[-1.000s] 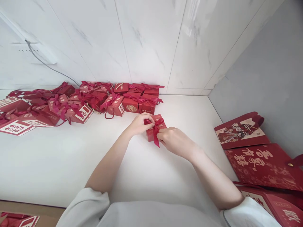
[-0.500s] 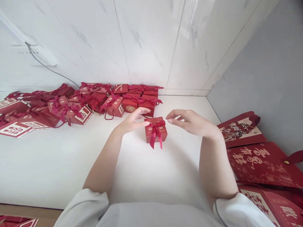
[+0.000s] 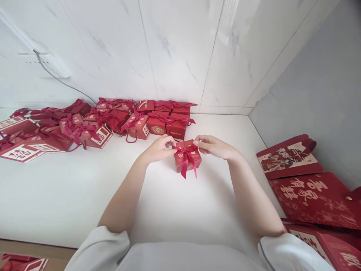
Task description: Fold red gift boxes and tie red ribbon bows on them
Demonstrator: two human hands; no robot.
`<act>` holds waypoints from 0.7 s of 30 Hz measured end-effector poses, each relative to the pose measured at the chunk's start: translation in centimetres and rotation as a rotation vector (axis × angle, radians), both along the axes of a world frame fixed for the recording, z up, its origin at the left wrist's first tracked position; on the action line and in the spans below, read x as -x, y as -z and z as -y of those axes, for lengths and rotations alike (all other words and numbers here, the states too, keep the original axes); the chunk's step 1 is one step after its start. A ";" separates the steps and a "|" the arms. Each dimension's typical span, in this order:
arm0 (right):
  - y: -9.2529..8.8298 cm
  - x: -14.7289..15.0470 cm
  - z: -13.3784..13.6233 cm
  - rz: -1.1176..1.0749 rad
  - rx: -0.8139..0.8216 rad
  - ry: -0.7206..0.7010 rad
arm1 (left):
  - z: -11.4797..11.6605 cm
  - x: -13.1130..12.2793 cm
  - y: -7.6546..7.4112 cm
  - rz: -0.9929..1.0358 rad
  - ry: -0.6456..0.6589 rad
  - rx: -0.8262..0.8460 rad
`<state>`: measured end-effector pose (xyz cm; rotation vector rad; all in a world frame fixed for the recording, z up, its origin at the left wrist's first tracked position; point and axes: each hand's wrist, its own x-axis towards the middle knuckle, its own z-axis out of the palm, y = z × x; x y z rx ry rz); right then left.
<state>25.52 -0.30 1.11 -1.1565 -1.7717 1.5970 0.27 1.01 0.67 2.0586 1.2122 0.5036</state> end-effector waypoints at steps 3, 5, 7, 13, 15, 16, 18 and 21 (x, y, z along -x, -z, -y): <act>0.5 0.1 -0.3 -0.004 0.048 -0.039 | 0.1 -0.1 0.0 -0.033 0.012 -0.092; 0.9 0.1 -0.5 -0.006 0.096 -0.093 | 0.3 -0.4 0.0 -0.024 0.023 -0.188; 1.1 0.2 -0.7 -0.014 0.119 -0.112 | 0.4 -0.8 -0.1 -0.002 -0.001 -0.283; 0.9 -0.2 -0.8 -0.001 0.053 -0.085 | -0.3 -0.5 0.2 0.008 -0.115 -0.196; 0.9 -1.0 -0.8 0.038 -0.051 -0.032 | -0.5 0.5 0.0 0.010 -0.075 -0.033; 0.9 -1.4 -0.9 0.065 -0.120 -0.009 | -0.6 1.1 -0.1 0.016 -0.037 0.053; 1.5 -2.3 -0.9 0.121 -0.229 -0.036 | -0.7 2.3 -0.4 0.020 0.049 0.217; 3.0 -2.7 -0.9 0.180 -0.242 -0.213 | -0.7 3.3 -0.3 -0.019 0.117 0.420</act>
